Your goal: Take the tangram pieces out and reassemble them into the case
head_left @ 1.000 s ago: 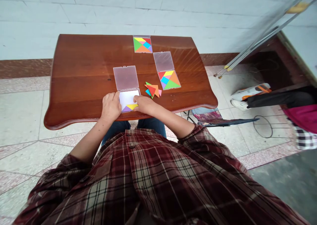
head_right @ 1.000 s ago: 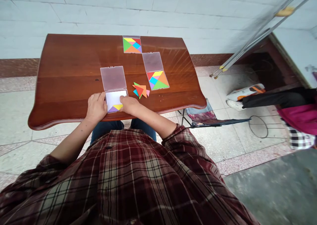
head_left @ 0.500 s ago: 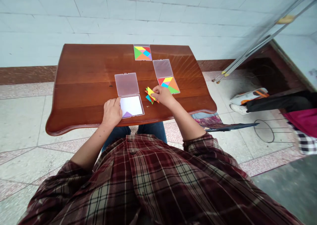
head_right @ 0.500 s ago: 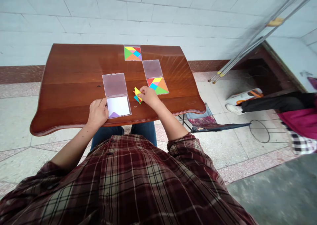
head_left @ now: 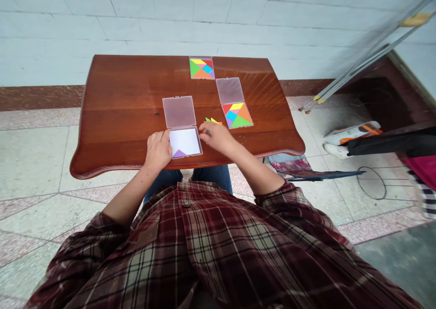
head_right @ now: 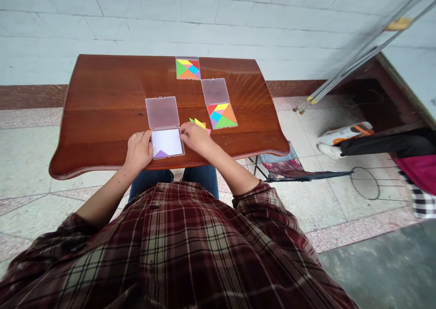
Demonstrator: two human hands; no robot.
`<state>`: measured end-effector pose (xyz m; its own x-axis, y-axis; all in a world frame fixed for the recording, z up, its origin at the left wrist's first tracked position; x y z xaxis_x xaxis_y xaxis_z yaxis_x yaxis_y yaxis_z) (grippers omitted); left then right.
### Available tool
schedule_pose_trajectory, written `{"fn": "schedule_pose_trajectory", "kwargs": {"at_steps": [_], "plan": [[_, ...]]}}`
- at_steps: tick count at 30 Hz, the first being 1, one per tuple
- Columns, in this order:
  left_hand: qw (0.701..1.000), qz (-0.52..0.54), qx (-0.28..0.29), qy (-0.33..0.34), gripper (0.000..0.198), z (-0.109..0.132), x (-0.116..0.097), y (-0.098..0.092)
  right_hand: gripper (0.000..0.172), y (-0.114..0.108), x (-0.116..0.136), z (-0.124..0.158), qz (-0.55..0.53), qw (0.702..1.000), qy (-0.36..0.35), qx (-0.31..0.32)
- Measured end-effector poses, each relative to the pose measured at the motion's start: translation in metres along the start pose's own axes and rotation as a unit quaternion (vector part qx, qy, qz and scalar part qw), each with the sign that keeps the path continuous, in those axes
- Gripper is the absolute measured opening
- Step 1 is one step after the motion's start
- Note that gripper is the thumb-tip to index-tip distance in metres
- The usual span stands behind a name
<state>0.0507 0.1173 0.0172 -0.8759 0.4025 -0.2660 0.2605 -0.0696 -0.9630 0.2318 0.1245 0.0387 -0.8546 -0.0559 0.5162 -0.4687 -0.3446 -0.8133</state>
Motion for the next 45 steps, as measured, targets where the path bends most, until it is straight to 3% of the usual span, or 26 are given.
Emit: {"fn": "schedule_pose_trajectory", "kwargs": {"at_steps": [3, 7, 15, 20, 24, 26, 29, 32, 34, 37, 45], "plan": [[1.0, 0.006, 0.006, 0.005, 0.047, 0.001, -0.001, 0.001, 0.032, 0.049, 0.055, 0.007, 0.017, 0.989, -0.087, 0.121], [1.0, 0.005, 0.009, 0.011, 0.045, 0.002, -0.004, 0.0, 0.035, 0.081, 0.077, 0.007, 0.102, 0.976, -0.078, 0.177], [1.0, 0.015, 0.009, 0.011, 0.043, 0.001, -0.005, -0.001, 0.025, 0.083, 0.07, -0.005, 0.131, 0.969, -0.042, 0.206], [1.0, 0.016, 0.005, 0.005, 0.038, 0.0, -0.004, -0.002, 0.039, 0.076, 0.069, -0.007, 0.089, 0.977, -0.041, 0.188], [1.0, 0.015, 0.0, 0.016, 0.039, 0.0, -0.003, 0.0, 0.013, 0.08, 0.071, -0.012, 0.037, 0.974, -0.074, 0.21], [1.0, 0.014, 0.005, 0.022, 0.041, 0.0, -0.003, 0.002, 0.014, 0.079, 0.068, -0.015, -0.013, 0.972, -0.081, 0.22], [1.0, 0.011, 0.015, 0.02, 0.043, 0.0, -0.002, 0.003, 0.018, 0.06, 0.051, -0.017, -0.117, 0.976, -0.068, 0.172], [1.0, 0.013, 0.017, 0.018, 0.043, 0.0, -0.001, 0.003, 0.014, 0.03, 0.01, -0.009, -0.21, 0.975, -0.017, 0.065], [1.0, 0.014, 0.014, 0.02, 0.043, 0.0, -0.001, 0.002, 0.014, 0.017, -0.023, 0.004, -0.229, 0.973, 0.026, -0.001], [1.0, 0.006, 0.003, 0.026, 0.043, 0.0, 0.0, 0.002, 0.015, 0.018, -0.055, 0.02, -0.203, 0.977, 0.064, -0.028], [0.999, -0.021, -0.021, 0.034, 0.042, 0.0, 0.001, 0.001, 0.007, 0.014, -0.072, 0.022, -0.152, 0.982, 0.046, -0.107]]}}
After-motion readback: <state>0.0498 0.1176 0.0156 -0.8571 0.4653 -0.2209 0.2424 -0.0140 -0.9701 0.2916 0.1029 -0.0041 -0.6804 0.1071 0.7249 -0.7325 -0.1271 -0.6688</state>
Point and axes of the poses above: each hand's wrist, its own z-axis away from the middle knuckle, its own y-axis out of the palm, x = y × z, the point moved 10 cm from there along -z, towards the middle knuckle, and after that the axes turned 9 degrees about x, right-handed, at the moved point
